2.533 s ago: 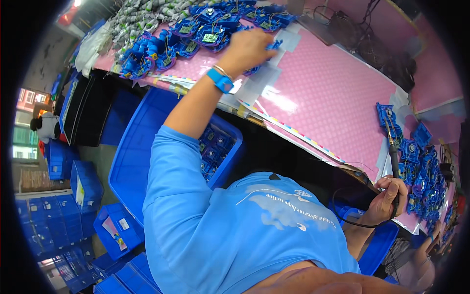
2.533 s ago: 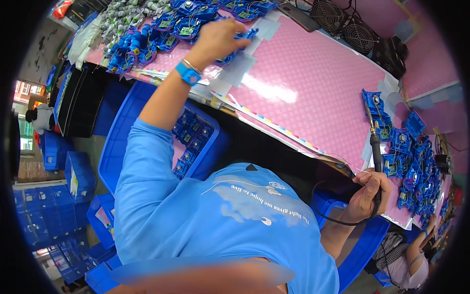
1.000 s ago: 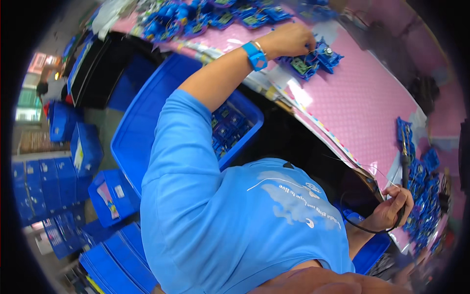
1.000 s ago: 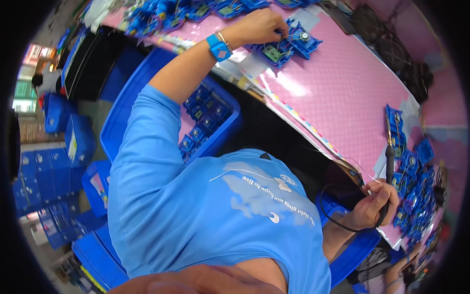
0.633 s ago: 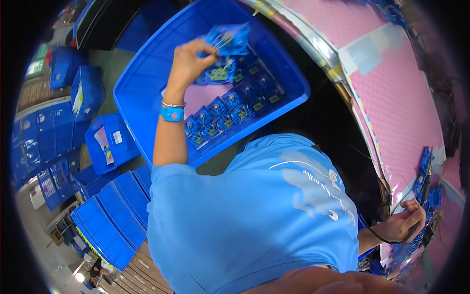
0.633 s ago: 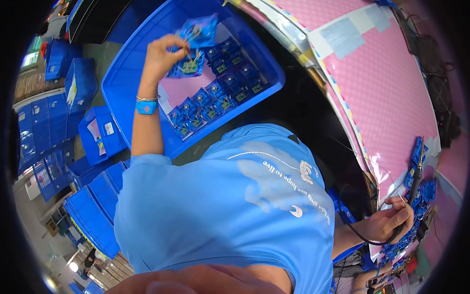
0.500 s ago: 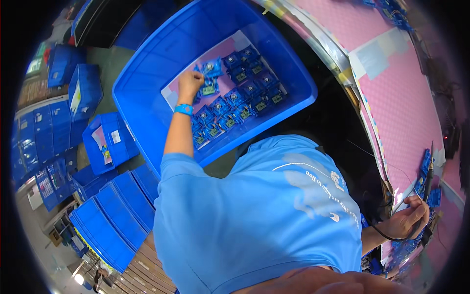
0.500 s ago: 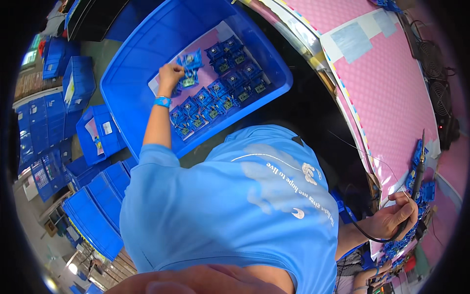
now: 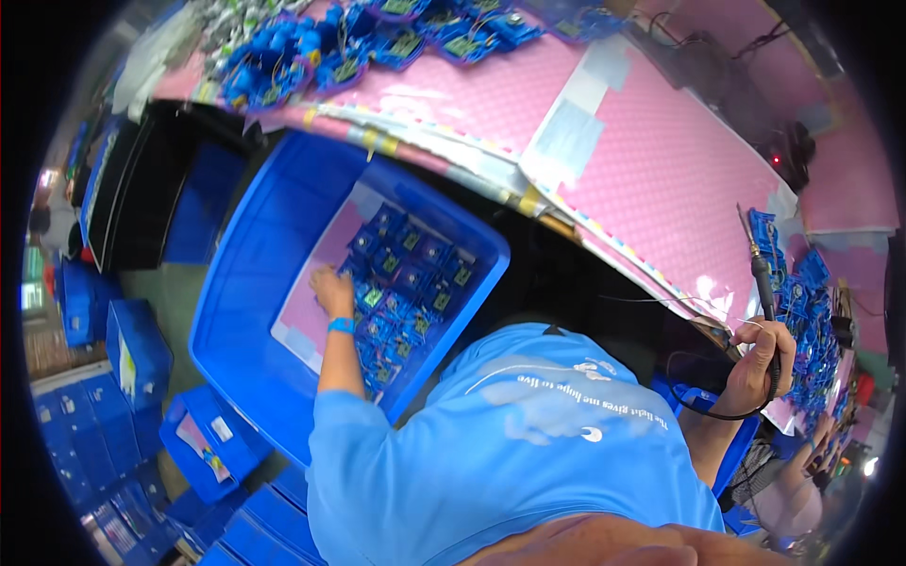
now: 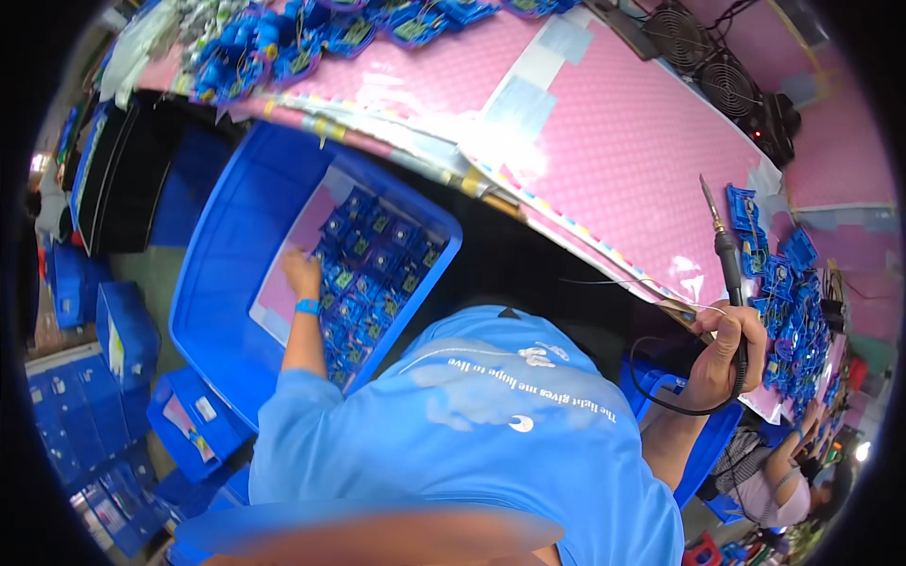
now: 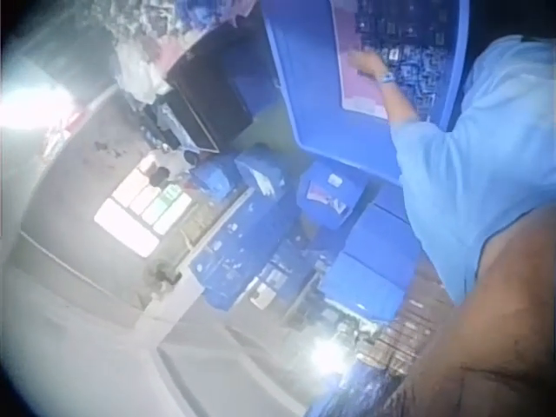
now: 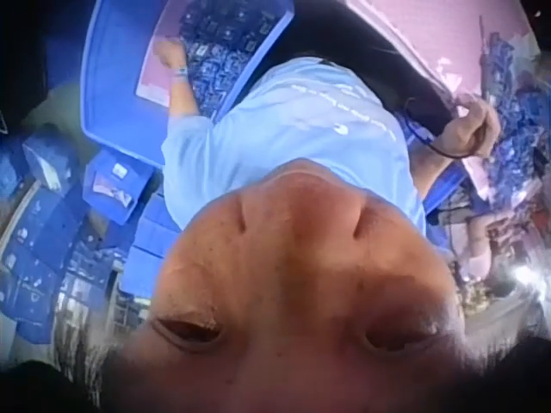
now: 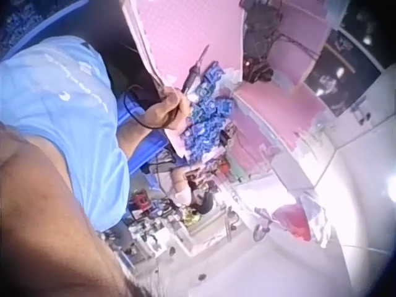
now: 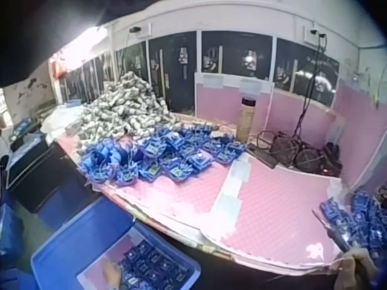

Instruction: Soldering electronic circuit boards and assembling them into blue plastic housings on a factory assembly line.

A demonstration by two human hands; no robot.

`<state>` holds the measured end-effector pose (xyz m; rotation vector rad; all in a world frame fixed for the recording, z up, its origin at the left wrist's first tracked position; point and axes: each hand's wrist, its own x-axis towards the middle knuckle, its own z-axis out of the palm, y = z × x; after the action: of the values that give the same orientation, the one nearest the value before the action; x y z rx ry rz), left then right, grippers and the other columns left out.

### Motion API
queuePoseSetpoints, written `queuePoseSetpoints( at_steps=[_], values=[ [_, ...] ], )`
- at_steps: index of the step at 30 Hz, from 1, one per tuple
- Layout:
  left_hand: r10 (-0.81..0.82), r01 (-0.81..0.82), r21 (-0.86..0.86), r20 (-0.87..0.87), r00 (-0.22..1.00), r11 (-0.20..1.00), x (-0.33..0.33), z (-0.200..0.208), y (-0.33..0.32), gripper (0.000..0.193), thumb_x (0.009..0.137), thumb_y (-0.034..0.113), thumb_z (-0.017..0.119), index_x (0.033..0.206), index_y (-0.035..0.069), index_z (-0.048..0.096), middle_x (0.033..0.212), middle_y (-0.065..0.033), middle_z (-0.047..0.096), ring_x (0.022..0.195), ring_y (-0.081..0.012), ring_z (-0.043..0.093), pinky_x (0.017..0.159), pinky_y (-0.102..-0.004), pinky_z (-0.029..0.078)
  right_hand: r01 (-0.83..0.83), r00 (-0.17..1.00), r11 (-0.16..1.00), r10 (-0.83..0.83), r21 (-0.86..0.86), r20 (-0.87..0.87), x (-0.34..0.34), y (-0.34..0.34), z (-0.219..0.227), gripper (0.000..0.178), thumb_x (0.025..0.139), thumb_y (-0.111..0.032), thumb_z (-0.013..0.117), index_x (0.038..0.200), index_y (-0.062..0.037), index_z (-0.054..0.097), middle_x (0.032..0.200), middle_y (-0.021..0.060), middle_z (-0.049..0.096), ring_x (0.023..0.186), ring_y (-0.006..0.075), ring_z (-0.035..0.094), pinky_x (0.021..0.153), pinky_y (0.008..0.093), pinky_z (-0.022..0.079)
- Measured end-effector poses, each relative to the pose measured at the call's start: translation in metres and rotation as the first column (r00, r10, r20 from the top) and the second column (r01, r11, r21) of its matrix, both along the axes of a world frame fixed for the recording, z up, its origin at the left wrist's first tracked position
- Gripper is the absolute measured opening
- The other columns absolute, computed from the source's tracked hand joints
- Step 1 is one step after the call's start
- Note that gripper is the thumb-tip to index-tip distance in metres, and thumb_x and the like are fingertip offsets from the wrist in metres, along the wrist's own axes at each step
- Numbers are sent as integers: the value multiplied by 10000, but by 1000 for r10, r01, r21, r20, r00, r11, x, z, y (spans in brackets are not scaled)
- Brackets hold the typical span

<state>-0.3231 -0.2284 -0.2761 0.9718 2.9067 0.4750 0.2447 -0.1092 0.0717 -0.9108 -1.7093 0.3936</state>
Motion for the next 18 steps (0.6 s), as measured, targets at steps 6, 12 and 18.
queuePoseSetpoints(
  at_steps=[6,12,18],
  values=[
    [-449,585,732,-416,790,350,76,228,159,215,781,-95,714,937,51,725,930,-110,677,873,-282,660,771,-365,541,34,994,999,-38,-42,-102,5,14,-6,128,1032,-76,552,975,34,584,777,112,594,671,192,581,586,304,485],
    [-627,837,470,-571,530,280,105,301,350,263,834,43,627,1042,144,752,1070,-76,692,966,-317,660,816,-395,563,56,994,998,-57,-11,-91,23,18,-5,157,1036,-99,553,958,30,592,764,101,591,679,181,568,603,315,492],
    [-795,887,107,-405,451,449,105,296,406,363,819,74,596,1146,143,738,882,-142,732,854,-367,695,775,-444,562,107,975,994,-110,-29,-191,51,20,-14,174,1038,-104,550,934,30,589,748,97,569,662,182,553,587,308,473]
  ],
)
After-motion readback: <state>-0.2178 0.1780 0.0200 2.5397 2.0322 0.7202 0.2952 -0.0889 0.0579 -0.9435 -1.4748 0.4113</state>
